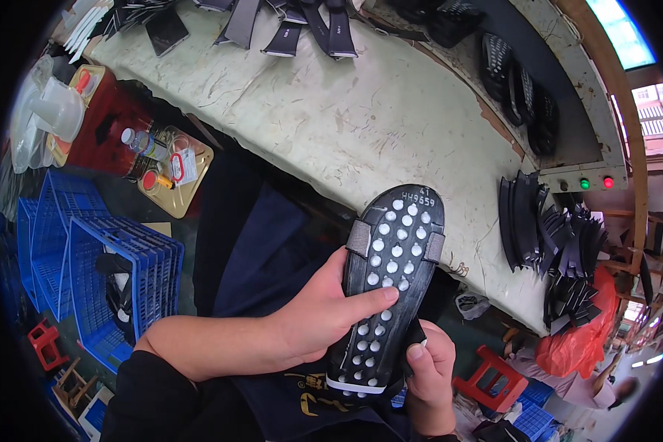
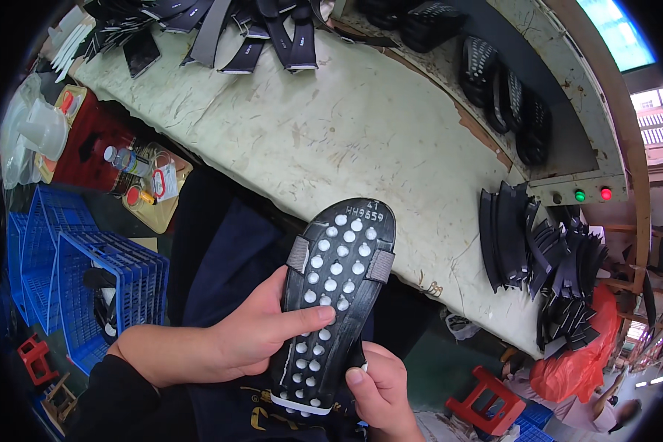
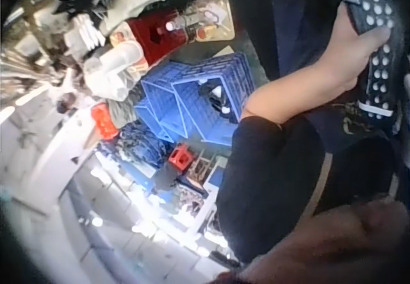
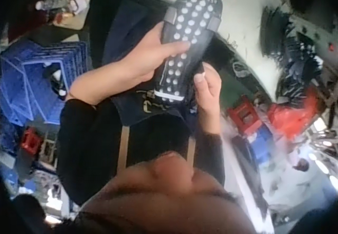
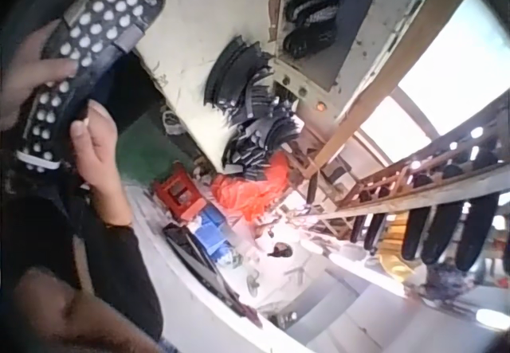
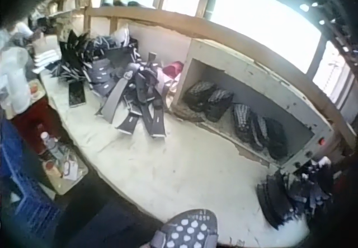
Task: The person takes a sole from a shelf, aligns it onto a shoe last, and attaches straps around the last and sole by hand. The person presses the straps to assemble the sandal, removes the sandal from the shoe last, and repeats the process.
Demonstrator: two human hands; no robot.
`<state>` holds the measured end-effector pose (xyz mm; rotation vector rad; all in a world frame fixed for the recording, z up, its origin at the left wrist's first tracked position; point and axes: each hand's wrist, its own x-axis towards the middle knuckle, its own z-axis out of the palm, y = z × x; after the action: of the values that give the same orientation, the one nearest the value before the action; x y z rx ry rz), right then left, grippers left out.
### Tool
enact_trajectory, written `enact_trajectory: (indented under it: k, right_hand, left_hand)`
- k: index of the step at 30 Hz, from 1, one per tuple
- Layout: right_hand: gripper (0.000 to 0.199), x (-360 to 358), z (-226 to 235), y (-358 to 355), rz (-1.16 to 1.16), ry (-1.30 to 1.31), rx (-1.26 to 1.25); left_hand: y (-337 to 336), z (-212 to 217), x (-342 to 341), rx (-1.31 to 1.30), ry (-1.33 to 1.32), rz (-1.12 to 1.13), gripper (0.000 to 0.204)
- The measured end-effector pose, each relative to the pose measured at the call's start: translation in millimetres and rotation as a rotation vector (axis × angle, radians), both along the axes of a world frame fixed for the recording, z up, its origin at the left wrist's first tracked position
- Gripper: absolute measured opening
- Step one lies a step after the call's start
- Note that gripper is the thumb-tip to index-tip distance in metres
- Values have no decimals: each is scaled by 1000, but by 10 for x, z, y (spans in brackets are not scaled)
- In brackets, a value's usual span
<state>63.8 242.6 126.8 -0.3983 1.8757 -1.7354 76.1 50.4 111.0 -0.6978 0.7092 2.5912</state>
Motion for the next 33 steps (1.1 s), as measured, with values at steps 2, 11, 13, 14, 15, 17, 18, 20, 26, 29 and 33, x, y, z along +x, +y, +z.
enact_trajectory:
  k: [2,11,13,14,15,17,18,20,26,29,33]
  right_hand:
    - [33,7,11,-27,-3,3,8]
    - [24,36,98,39,362,80,418]
    - [19,55,-4,14,311,78,359]
    - [17,51,-28,4,290,79,331]
    - [17,38,-20,-4,296,75,330]
    - [16,-5,35,-11,352,41,370]
    - [16,-12,44,-16,380,24,390]
    - [17,34,2,-2,388,33,398]
    - [20,83,6,57,387,-7,398]
    - [22,126,-39,34,352,-21,388]
    - [24,126,-52,69,348,-33,370]
  left_hand:
    - [-3,-8,18,1,1,0,57]
    - [69,-365,251,-515,241,-55,88]
    - [81,-405,270,-464,139,-77,89]
    - [91,-417,270,-465,132,-73,89]
    - [98,-427,264,-435,117,-61,89]
    - [103,-453,261,-374,88,-38,89]
    - [103,-480,272,-373,83,-33,89]
    - [98,-546,278,-322,73,-35,88]
    - [124,-531,311,-337,98,14,84]
    - [111,-570,322,-363,110,2,83]
    - [107,-534,340,-349,93,28,83]
